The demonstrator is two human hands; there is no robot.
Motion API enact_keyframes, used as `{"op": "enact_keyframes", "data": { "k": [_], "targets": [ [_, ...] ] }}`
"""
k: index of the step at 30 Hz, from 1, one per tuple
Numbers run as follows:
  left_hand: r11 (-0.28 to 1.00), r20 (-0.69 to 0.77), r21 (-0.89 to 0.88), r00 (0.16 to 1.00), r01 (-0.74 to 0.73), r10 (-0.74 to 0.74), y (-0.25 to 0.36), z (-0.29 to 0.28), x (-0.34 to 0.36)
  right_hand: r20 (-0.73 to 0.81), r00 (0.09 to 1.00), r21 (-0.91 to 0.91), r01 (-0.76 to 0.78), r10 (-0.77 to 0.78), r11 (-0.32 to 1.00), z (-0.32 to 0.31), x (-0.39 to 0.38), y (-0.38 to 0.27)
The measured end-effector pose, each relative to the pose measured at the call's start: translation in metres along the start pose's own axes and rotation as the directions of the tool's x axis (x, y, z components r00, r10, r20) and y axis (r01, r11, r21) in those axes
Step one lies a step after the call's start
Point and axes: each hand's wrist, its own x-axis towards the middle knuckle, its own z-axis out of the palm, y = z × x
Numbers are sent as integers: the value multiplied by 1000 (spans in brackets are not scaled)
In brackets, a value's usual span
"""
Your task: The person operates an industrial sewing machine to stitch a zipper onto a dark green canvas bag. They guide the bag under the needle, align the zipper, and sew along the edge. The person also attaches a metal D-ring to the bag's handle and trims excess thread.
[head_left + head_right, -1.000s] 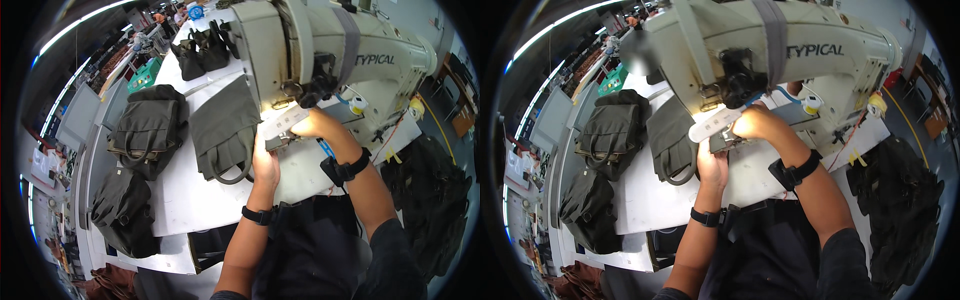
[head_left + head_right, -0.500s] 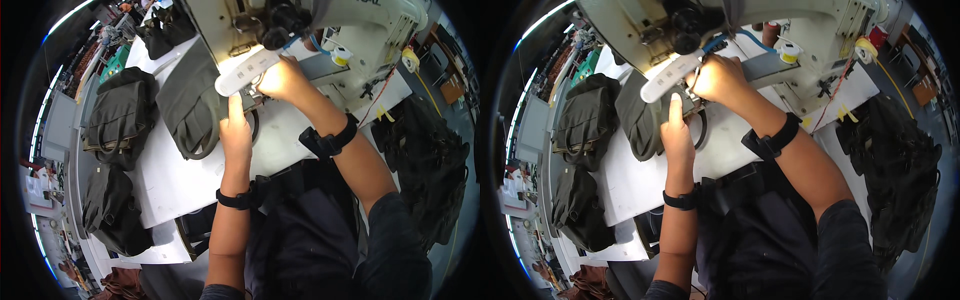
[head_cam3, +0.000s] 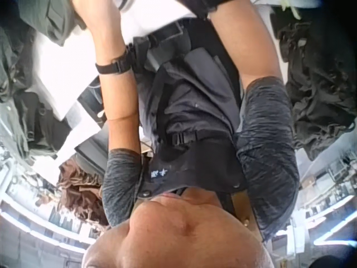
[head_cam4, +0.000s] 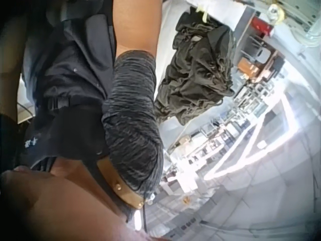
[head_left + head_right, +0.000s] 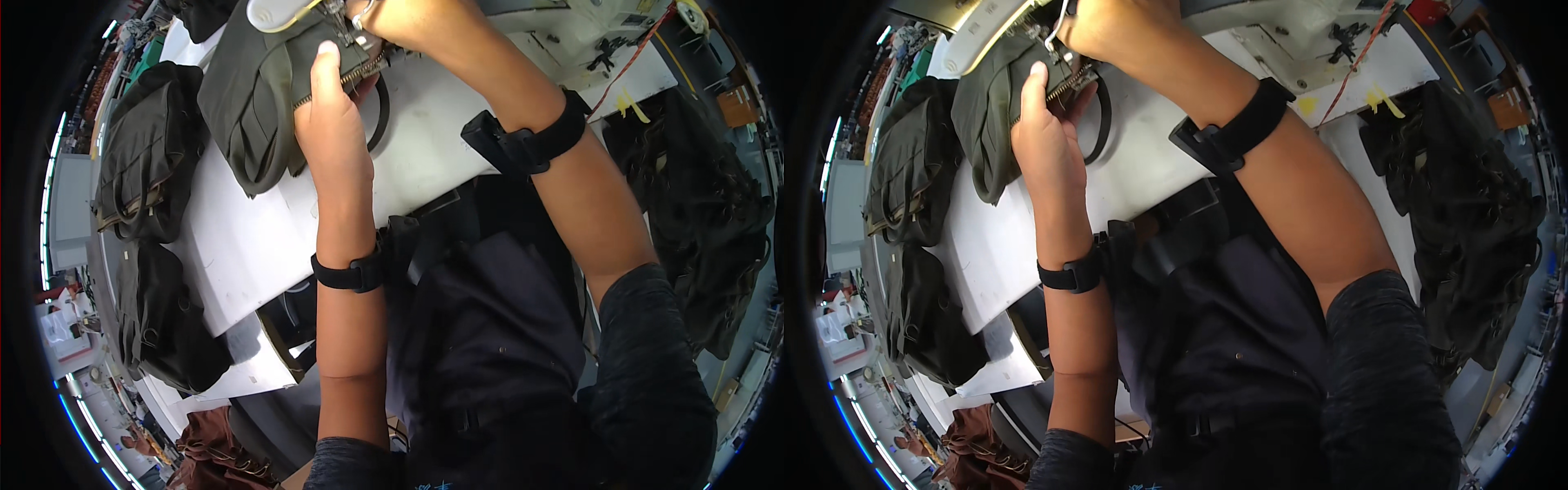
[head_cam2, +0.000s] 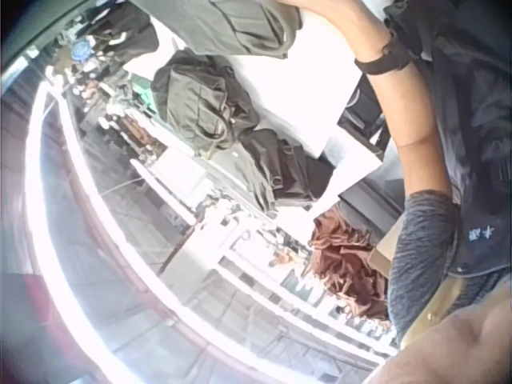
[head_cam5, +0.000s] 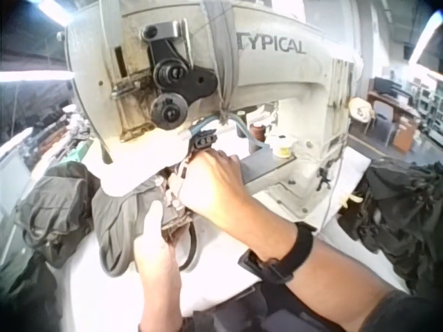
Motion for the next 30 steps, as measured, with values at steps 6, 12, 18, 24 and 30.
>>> {"op": "enact_keyframes", "data": {
  "k": [6, 12, 18, 24, 30],
  "targets": [
    [996, 10, -85, 999, -35, 36, -3, -3, -4, -163, 982, -69, 80, -90, 994, 10, -6, -5],
    [989, -60, -13, 988, -145, 144, -5, -6, -9, -391, 891, -314, 105, -229, 944, 17, -26, -8],
    [961, -16, 63, 962, -270, 271, -7, -13, -5, -387, 918, -204, 6, -87, 979, 18, -29, -8],
    [947, -68, -21, 945, -321, 319, -12, -3, -3, -440, 894, -190, -5, -81, 982, 29, -26, 3],
    [960, -95, -43, 958, -276, 271, -5, -2, -4, -418, 907, -204, -40, -50, 978, 25, -26, 1]
  ]
}}
